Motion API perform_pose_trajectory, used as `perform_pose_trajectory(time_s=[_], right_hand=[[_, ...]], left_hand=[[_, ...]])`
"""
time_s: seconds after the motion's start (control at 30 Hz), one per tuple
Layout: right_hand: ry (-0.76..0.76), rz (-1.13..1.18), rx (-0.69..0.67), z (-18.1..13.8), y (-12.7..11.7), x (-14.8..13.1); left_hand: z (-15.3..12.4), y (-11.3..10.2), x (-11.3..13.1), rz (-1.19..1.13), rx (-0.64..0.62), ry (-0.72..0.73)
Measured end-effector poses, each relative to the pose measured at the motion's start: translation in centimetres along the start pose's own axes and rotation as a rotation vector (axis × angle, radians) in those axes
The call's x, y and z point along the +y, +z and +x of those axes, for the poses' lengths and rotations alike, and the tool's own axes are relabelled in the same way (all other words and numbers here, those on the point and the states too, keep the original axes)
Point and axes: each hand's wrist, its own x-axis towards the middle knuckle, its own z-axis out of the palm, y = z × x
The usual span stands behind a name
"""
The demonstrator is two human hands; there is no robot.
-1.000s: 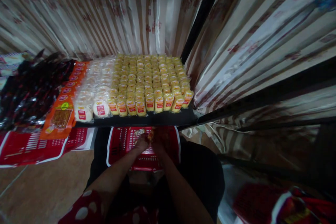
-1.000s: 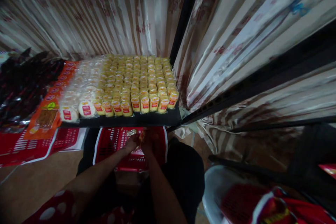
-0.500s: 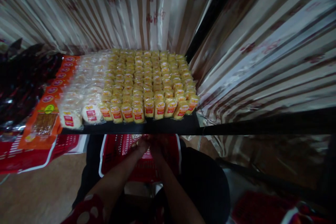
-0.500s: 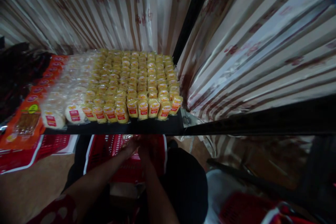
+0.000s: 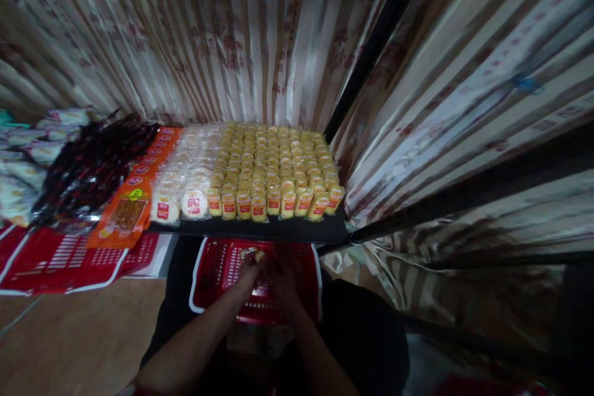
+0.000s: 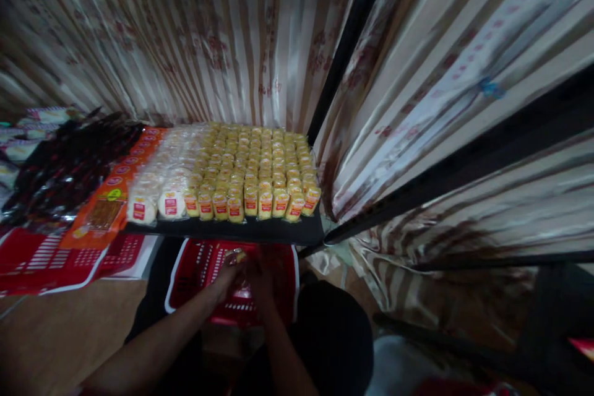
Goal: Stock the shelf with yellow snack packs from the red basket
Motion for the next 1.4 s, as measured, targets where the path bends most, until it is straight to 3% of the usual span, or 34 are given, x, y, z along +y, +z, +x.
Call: perform_pose_trajectory(time_s=[0.17, 0.37, 0.47, 0.53, 0.63, 0.77, 0.97, 1.17, 1.4], right_hand=[[0.048, 0.090, 0.061, -1.6, -1.0, -2.3], [-0.019, -0.025, 0.153, -3.5, -1.7, -4.6], [-0.104, -0.105, 0.133, -4.3, -2.3, -6.3], [-0.166, -0.185, 0.113, -4.5, -2.7, -7.8], [-0.235, -0.256, 0.082, -4.1, -3.1, -10.3], [-0.325, -0.352, 0.071, -2.7, -3.2, -13.5], [-0.522, -0.568, 0.074, 0.2, -3.2, -17.0], [-0.577, -0.654, 0.129, 2.4, -2.8, -18.6], [-0.653, -0.699, 0.114, 3.8, -2.1, -18.6]], left_hand=[[-3.0, 0.3, 1.5, -0.382, -0.049, -0.046], [-6.5, 0.5, 2.4, -0.445, -0.204, 0.035], [-7.1, 0.3, 2.4, -0.331, -0.203, 0.104], [-7.1, 0.1, 2.6, -0.165, -0.095, 0.197], [-7.2, -0.3, 3.6, 0.110, 0.115, 0.399], [-8.0, -0.7, 5.4, 0.368, 0.249, 0.740], [-8.8, 0.0, 7.8, 0.526, 0.163, 1.071], [-8.6, 0.6, 9.7, 0.591, 0.107, 1.137], [-7.5, 0.9, 9.8, 0.686, 0.058, 1.198]])
